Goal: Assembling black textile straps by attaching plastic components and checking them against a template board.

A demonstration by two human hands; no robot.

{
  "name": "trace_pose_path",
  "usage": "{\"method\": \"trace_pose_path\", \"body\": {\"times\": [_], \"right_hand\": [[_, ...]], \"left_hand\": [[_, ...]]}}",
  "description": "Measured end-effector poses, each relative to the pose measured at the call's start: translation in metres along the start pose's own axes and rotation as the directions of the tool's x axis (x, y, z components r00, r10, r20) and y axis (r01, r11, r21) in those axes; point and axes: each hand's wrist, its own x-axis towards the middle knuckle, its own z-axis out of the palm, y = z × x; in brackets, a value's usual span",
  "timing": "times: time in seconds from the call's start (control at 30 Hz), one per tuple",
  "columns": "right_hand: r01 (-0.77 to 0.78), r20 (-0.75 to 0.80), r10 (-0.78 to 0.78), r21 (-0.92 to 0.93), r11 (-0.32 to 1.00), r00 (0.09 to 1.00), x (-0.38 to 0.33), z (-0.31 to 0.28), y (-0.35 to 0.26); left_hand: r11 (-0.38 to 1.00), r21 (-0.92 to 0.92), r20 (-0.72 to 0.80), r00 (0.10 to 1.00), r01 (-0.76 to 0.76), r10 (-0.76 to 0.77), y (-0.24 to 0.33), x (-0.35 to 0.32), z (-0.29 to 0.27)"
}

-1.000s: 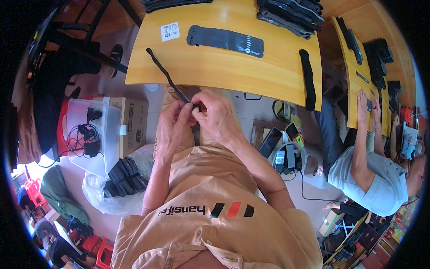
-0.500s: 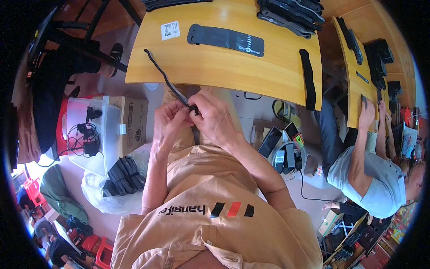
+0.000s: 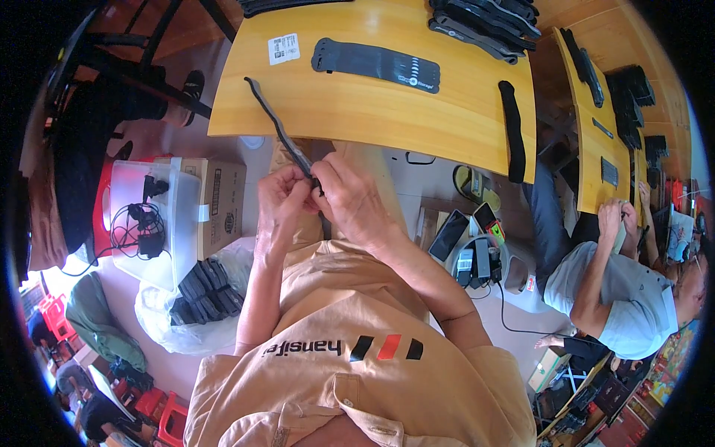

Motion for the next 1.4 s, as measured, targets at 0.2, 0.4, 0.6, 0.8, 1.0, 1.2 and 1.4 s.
{"method": "trace_pose_path", "body": {"times": [0.2, 0.4, 0.6, 0.8, 1.0, 1.2, 1.4], "right_hand": [[0.024, -0.008, -0.025, -0.026, 0.999, 1.0, 0.001, 0.001, -0.001], [-0.028, -0.06, 0.032, 0.058, 0.998, 0.998, -0.002, 0.004, 0.005], [-0.083, -0.07, 0.095, 0.161, 0.983, 0.993, -0.001, 0.004, 0.005], [-0.146, -0.058, 0.161, 0.205, 0.968, 0.985, 0.0, 0.007, 0.007], [-0.158, -0.056, 0.173, 0.211, 0.965, 0.983, 0.001, 0.011, 0.008], [-0.208, -0.042, 0.233, 0.32, 0.924, 0.971, 0.003, 0.009, 0.001], [-0.303, 0.015, 0.333, 0.453, 0.838, 0.943, 0.002, 0.01, 0.002]], "left_hand": [[0.999, 0.043, -0.044, 0.999, -0.013, 0.015, -0.003, 0.0, 0.001], [0.997, 0.039, -0.023, 0.998, -0.06, 0.061, -0.002, -0.003, 0.001], [0.998, -0.004, 0.071, 0.995, -0.067, 0.067, -0.004, 0.0, -0.006], [0.997, 0.015, 0.076, 0.994, -0.078, 0.076, -0.006, 0.002, -0.005], [0.983, 0.067, 0.043, 0.985, -0.17, 0.167, -0.008, 0.005, -0.006], [0.942, 0.151, 0.042, 0.955, -0.298, 0.295, -0.002, 0.004, -0.011], [0.925, 0.198, 0.042, 0.946, -0.324, 0.322, 0.002, 0.002, -0.012]]}}
